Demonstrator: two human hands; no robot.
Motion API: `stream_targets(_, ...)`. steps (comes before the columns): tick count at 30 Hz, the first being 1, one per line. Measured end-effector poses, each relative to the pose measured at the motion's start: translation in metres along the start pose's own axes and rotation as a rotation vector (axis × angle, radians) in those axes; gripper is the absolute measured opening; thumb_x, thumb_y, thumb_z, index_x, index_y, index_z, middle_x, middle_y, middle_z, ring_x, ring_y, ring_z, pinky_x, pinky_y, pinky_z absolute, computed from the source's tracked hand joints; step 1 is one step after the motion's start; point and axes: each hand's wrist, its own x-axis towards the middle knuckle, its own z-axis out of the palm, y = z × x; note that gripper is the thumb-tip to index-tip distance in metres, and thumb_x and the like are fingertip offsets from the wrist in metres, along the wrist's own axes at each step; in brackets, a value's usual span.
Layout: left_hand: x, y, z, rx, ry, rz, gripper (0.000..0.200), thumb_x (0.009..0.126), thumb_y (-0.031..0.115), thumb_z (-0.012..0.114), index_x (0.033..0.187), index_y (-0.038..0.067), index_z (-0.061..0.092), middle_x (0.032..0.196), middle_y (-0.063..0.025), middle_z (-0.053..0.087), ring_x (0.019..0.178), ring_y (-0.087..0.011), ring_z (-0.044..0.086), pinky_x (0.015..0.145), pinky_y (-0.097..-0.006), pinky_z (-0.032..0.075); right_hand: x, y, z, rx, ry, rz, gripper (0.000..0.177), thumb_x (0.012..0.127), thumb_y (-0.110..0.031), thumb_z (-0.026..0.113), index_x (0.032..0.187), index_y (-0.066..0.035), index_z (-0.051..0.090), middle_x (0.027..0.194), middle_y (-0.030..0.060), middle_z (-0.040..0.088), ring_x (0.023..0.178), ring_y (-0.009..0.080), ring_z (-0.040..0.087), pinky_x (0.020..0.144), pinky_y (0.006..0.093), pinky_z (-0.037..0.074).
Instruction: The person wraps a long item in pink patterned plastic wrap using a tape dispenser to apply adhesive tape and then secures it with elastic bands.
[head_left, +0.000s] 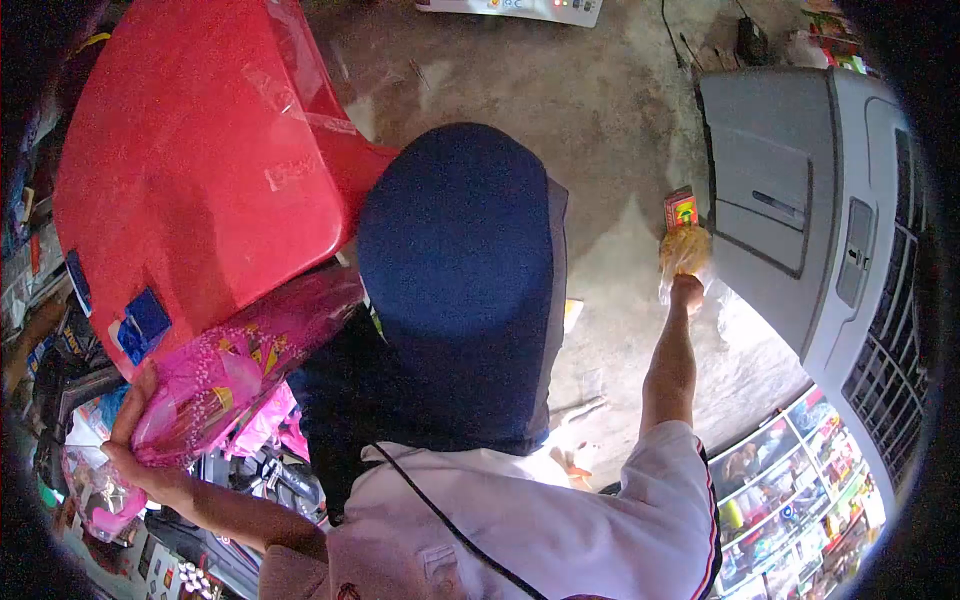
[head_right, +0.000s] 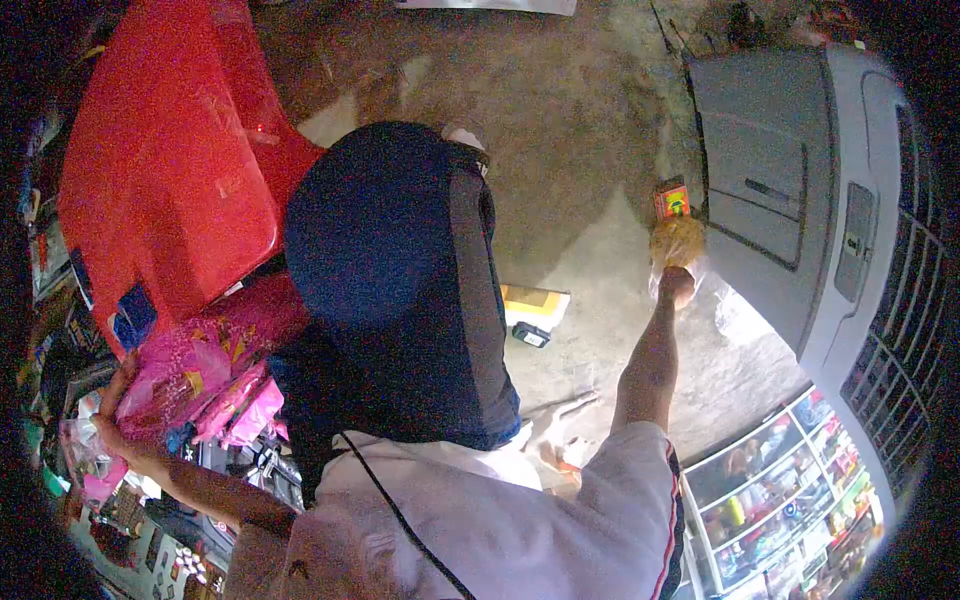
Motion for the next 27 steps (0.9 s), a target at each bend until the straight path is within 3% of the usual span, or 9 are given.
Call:
stream_targets(3,-0.001,-0.004,-0.003,-0.002,0.020,0.000,0.091,0.105,0.068,0.019,0.135,-0.005,0.063,0.139,-0.0260,0.062,0.133,-0.0415,0.056,0.111,-0.0552,0.047,0.005,0.014,0.002,0.014,-0.051,-0.159,0.020,0.084,-0.031,0.069,0.090,-0.018,0.083,0.095,0.0116,0.079,0.092,0.0351,0.075,0.085,0.0442,0.060)
stream_targets(6,-0.002,-0.003,0.001,0.026,0.057,0.016,0.089,0.106,0.066,0.019,0.134,-0.005,0.064,0.137,-0.0256,0.064,0.131,-0.0413,0.058,0.111,-0.0536,0.047,0.055,0.059,0.056,-0.172,-0.175,-0.470,0.018,0.083,-0.022,0.070,0.093,-0.012,0.081,0.098,0.0131,0.079,0.092,0.0335,0.075,0.090,0.0451,0.059)
stream_targets(9,-0.002,0.008,0.017,-0.028,0.150,-0.016,0.085,0.110,0.057,0.014,0.126,-0.007,0.068,0.127,-0.0310,0.067,0.128,-0.0412,0.061,0.117,-0.0539,0.041,0.069,0.086,0.094,0.288,-0.028,-0.654,0.025,0.082,-0.016,0.070,0.103,-0.005,0.077,0.104,0.0119,0.078,0.100,0.0265,0.073,0.102,0.0386,0.054)
stream_targets(12,0.001,0.011,0.015,0.017,0.103,0.024,0.084,0.110,0.057,0.015,0.124,-0.007,0.069,0.127,-0.0306,0.067,0.127,-0.0411,0.061,0.116,-0.0539,0.042,0.079,0.094,0.117,-0.155,0.033,-0.986,0.054,0.079,-0.008,0.059,0.132,0.001,0.061,0.125,0.0293,0.061,0.119,0.0404,0.059,0.112,0.0506,0.045)
stream_targets(15,-0.002,0.012,0.019,-0.031,0.135,0.018,0.083,0.110,0.056,0.015,0.124,-0.006,0.069,0.126,-0.0298,0.068,0.127,-0.0411,0.062,0.116,-0.0536,0.042,0.100,0.082,0.119,-0.308,-0.510,-0.839,0.052,0.081,-0.011,0.057,0.131,0.003,0.061,0.135,0.0343,0.054,0.134,0.0469,0.047,0.120,0.0553,0.035)
stream_targets(18,-0.001,0.022,0.027,-0.003,0.150,-0.010,0.082,0.111,0.055,0.015,0.124,-0.005,0.069,0.125,-0.0285,0.069,0.127,-0.0406,0.062,0.116,-0.0537,0.042,0.133,0.125,0.186,-0.026,-0.326,-0.826,0.045,0.085,-0.014,0.055,0.126,0.002,0.061,0.137,0.0307,0.055,0.133,0.0477,0.048,0.121,0.0551,0.033)
stream_targets(21,0.000,0.024,0.029,0.017,0.109,0.013,0.081,0.111,0.054,0.015,0.124,-0.005,0.068,0.125,-0.0276,0.070,0.126,-0.0399,0.062,0.116,-0.0534,0.042,0.136,0.126,0.201,-0.594,-0.036,-1.220,0.046,0.087,-0.017,0.054,0.129,0.002,0.058,0.137,0.0297,0.055,0.134,0.0460,0.047,0.122,0.0540,0.032)
stream_targets(24,0.000,0.023,0.032,0.002,0.150,0.015,0.081,0.111,0.053,0.014,0.123,-0.006,0.069,0.125,-0.0276,0.070,0.126,-0.0395,0.062,0.117,-0.0530,0.041,0.135,0.122,0.213,-0.352,0.198,-1.137,0.042,0.088,-0.017,0.054,0.125,0.001,0.061,0.125,0.0256,0.063,0.122,0.0416,0.058,0.114,0.0528,0.042)
stream_targets(27,-0.001,0.020,0.025,0.059,0.133,0.043,0.080,0.111,0.052,0.014,0.123,-0.006,0.068,0.125,-0.0284,0.069,0.127,-0.0398,0.062,0.117,-0.0528,0.041,0.112,0.086,0.144,-0.179,0.266,-1.170,0.022,0.091,-0.020,0.061,0.094,-0.003,0.074,0.095,0.0130,0.073,0.088,0.0250,0.069,0.085,0.0424,0.056)
